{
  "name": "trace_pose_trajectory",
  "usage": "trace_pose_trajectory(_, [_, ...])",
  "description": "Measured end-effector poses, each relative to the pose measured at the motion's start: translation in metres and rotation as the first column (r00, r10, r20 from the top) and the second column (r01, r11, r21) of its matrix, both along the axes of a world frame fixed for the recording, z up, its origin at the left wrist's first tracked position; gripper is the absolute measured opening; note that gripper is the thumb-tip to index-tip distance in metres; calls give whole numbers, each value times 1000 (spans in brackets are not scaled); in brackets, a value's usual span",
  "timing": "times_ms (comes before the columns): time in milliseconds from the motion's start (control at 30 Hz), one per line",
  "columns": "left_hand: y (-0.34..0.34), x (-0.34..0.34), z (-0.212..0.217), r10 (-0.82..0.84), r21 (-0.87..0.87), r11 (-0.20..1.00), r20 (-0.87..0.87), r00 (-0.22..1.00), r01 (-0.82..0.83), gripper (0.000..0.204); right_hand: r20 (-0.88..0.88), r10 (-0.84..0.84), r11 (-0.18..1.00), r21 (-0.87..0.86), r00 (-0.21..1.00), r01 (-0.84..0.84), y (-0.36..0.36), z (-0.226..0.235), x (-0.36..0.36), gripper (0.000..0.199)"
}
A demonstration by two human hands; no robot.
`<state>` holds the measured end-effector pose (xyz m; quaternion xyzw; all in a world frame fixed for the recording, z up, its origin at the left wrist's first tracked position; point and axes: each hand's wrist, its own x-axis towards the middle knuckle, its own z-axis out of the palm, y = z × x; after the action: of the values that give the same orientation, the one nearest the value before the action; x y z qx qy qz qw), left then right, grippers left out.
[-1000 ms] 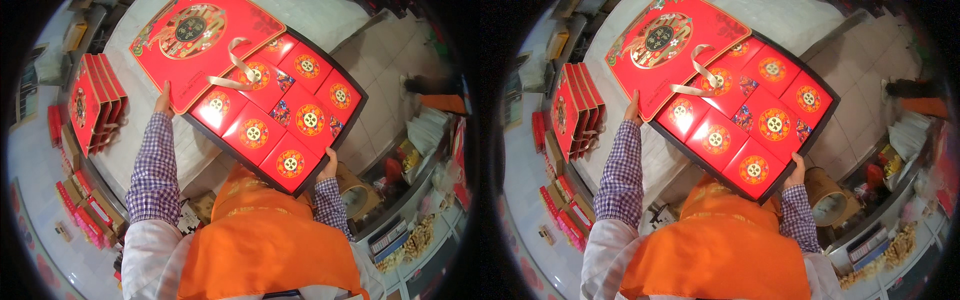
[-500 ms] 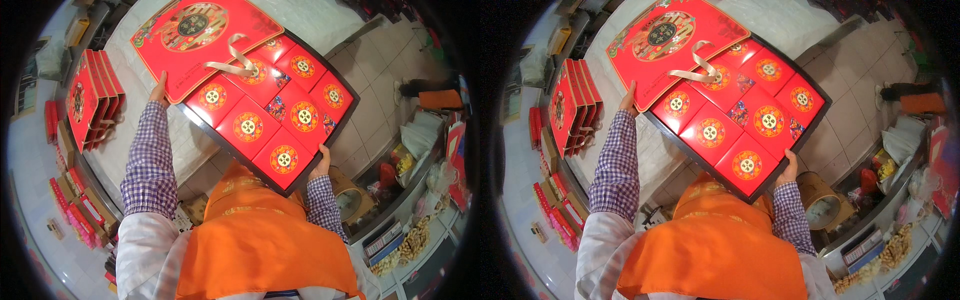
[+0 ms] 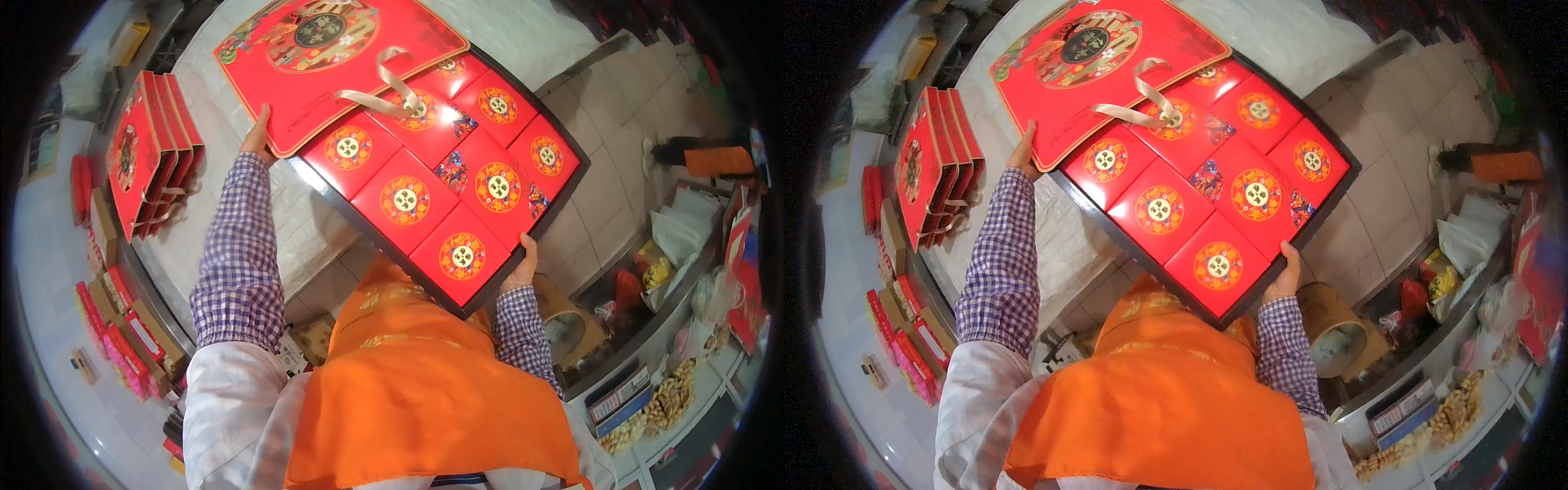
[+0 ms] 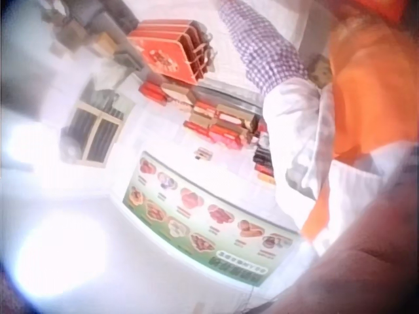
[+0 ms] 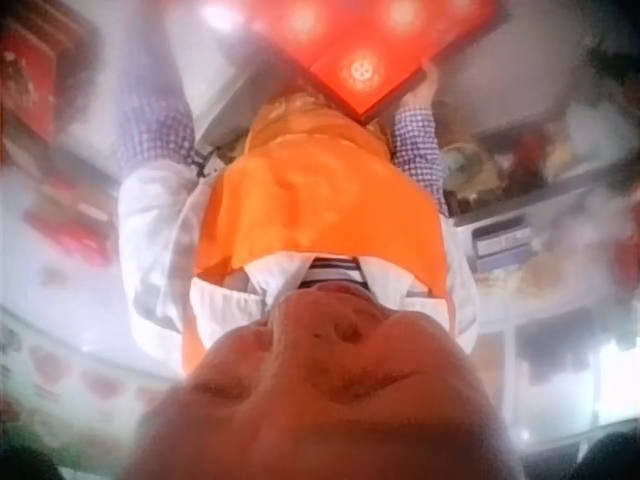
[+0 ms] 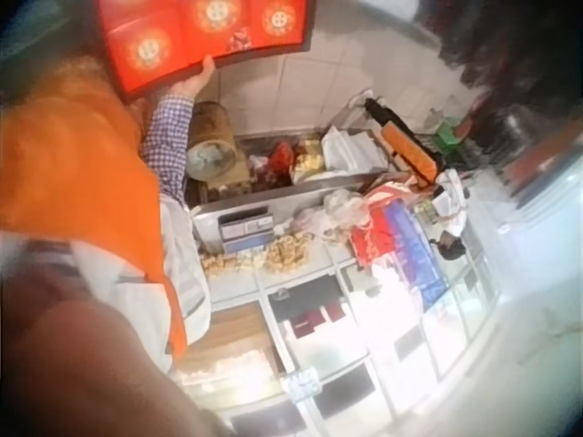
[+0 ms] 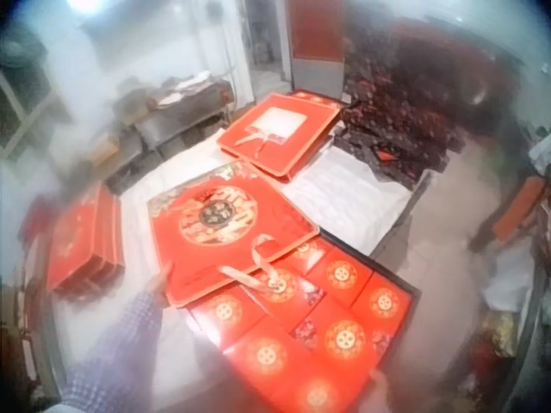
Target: The person assembles red gift boxes by inserting smaller inner boxes into larger outer boxes and securing them with ribbons. The person repeatedly picks up inner boxes, places them into outer boxes, and ties ribbons to close the packages.
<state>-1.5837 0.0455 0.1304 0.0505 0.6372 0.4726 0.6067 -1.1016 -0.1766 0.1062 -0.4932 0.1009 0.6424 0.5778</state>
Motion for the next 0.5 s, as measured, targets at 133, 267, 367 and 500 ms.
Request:
trace_pose_trajectory(133, [-5, 3, -5, 32, 145, 989, 35, 999, -37, 55, -26, 36, 996, -78, 999, -38, 3, 1, -12, 52])
trace_pose_trajectory(267, [-19, -19, -50, 48, 196, 980, -142, 989, -19, 69, -101, 190, 972, -122, 977, -202, -10, -30, -13, 57])
trace_pose_trajectory(367, [-23, -9, -63, 87, 166, 984, -170, 982, -59, 71, -149, 286, 951, -81, 947, -300, -18, -34, -11, 60])
trace_pose_trajectory(500, [-22, -3, -70, 47, 154, 988, -99, 994, -31, 74, -182, 516, 844, -55, 837, -533, -25, -50, -1, 68])
